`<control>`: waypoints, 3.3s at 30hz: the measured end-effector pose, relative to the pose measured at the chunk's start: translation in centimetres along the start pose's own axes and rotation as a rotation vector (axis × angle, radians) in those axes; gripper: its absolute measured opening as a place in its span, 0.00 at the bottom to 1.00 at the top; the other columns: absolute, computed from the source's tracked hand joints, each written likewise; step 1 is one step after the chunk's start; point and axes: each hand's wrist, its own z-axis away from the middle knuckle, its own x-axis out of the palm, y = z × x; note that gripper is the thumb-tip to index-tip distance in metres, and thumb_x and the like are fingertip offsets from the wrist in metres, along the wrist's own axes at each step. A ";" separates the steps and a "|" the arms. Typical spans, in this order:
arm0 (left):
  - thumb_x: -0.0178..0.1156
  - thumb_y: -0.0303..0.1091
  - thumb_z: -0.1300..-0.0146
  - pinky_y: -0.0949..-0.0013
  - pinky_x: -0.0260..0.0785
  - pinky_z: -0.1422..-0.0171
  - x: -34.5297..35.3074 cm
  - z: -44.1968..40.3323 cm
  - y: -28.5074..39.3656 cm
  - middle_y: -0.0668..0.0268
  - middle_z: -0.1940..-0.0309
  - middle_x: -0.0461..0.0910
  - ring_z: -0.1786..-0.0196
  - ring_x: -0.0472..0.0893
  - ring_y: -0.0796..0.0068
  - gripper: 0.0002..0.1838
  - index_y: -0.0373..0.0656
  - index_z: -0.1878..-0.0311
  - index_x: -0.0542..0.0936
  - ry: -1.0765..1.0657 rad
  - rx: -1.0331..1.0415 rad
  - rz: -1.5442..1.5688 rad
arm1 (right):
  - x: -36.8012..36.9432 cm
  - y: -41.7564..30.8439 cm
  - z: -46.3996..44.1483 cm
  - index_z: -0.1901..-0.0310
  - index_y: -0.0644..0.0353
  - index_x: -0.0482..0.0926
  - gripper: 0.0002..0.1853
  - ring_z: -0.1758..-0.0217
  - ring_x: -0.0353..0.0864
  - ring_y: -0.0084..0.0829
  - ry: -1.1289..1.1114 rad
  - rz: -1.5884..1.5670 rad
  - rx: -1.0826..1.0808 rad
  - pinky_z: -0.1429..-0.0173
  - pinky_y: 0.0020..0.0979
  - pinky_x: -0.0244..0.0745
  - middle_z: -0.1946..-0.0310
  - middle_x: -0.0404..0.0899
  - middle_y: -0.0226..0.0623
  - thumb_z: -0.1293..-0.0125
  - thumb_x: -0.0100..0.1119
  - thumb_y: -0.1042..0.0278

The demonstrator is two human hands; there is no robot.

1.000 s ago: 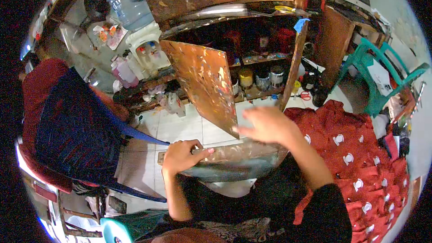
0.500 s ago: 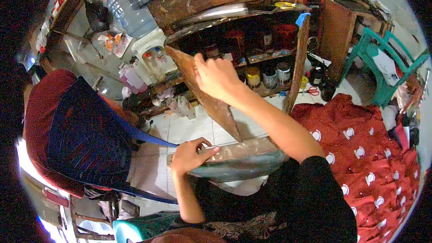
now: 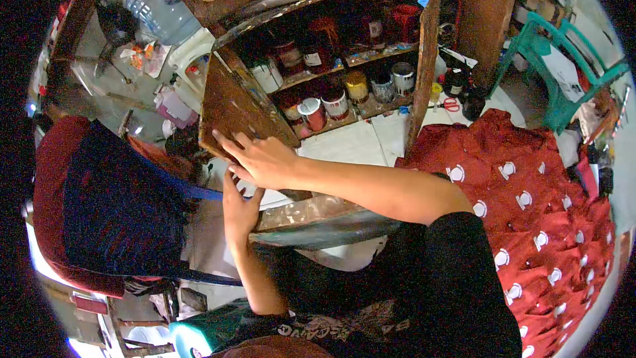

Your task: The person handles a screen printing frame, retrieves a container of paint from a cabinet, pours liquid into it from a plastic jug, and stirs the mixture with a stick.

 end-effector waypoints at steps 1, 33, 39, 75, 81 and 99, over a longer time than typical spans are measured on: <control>0.75 0.36 0.40 0.49 0.64 0.23 -0.3 -0.3 -0.5 0.35 0.29 0.67 0.27 0.70 0.37 0.50 0.26 0.22 0.57 0.010 -0.012 -0.044 | 0.0 0.0 0.3 0.18 0.56 0.51 0.41 0.69 0.85 0.50 -0.074 -0.025 0.018 0.70 0.46 0.83 0.48 0.78 0.51 0.25 0.58 0.54; 0.66 0.32 0.37 0.41 0.70 0.34 1.2 -1.9 -3.1 0.34 0.37 0.71 0.34 0.73 0.35 0.47 0.22 0.23 0.50 0.687 -0.145 -0.303 | 0.9 1.1 1.9 0.46 0.58 0.88 0.39 0.46 0.88 0.48 -1.063 -0.568 0.147 0.38 0.43 0.78 0.53 0.89 0.54 0.40 0.68 0.26; 0.67 0.31 0.38 0.43 0.72 0.37 1.3 -2.0 -3.0 0.34 0.38 0.71 0.36 0.74 0.35 0.48 0.22 0.23 0.50 0.685 -0.144 -0.226 | 0.7 1.2 1.6 0.47 0.58 0.88 0.39 0.47 0.88 0.49 -1.095 -0.543 0.149 0.38 0.43 0.78 0.53 0.89 0.54 0.39 0.66 0.25; 0.63 0.32 0.33 0.43 0.71 0.35 1.3 -1.6 -3.0 0.29 0.36 0.69 0.37 0.75 0.30 0.47 0.23 0.21 0.45 0.655 -0.243 -0.172 | -0.1 -1.5 4.2 0.52 0.71 0.86 0.44 0.56 0.88 0.48 -1.119 -0.339 0.270 0.45 0.46 0.79 0.61 0.88 0.58 0.35 0.60 0.24; 0.63 0.31 0.34 0.44 0.70 0.32 1.2 -0.7 -1.9 0.25 0.34 0.65 0.37 0.75 0.28 0.50 0.21 0.21 0.41 0.624 -0.284 -0.130 | -0.1 -1.9 2.8 0.50 0.71 0.85 0.43 0.55 0.88 0.51 -1.164 -0.344 0.203 0.44 0.46 0.79 0.60 0.87 0.60 0.34 0.61 0.26; 0.65 0.32 0.38 0.45 0.73 0.32 0.9 0.4 -2.2 0.27 0.34 0.67 0.36 0.76 0.30 0.48 0.22 0.22 0.47 0.707 -0.382 0.074 | -1.5 -4.0 2.2 0.52 0.66 0.87 0.29 0.57 0.87 0.34 -1.224 -0.439 0.285 0.48 0.38 0.78 0.61 0.89 0.43 0.31 0.67 0.40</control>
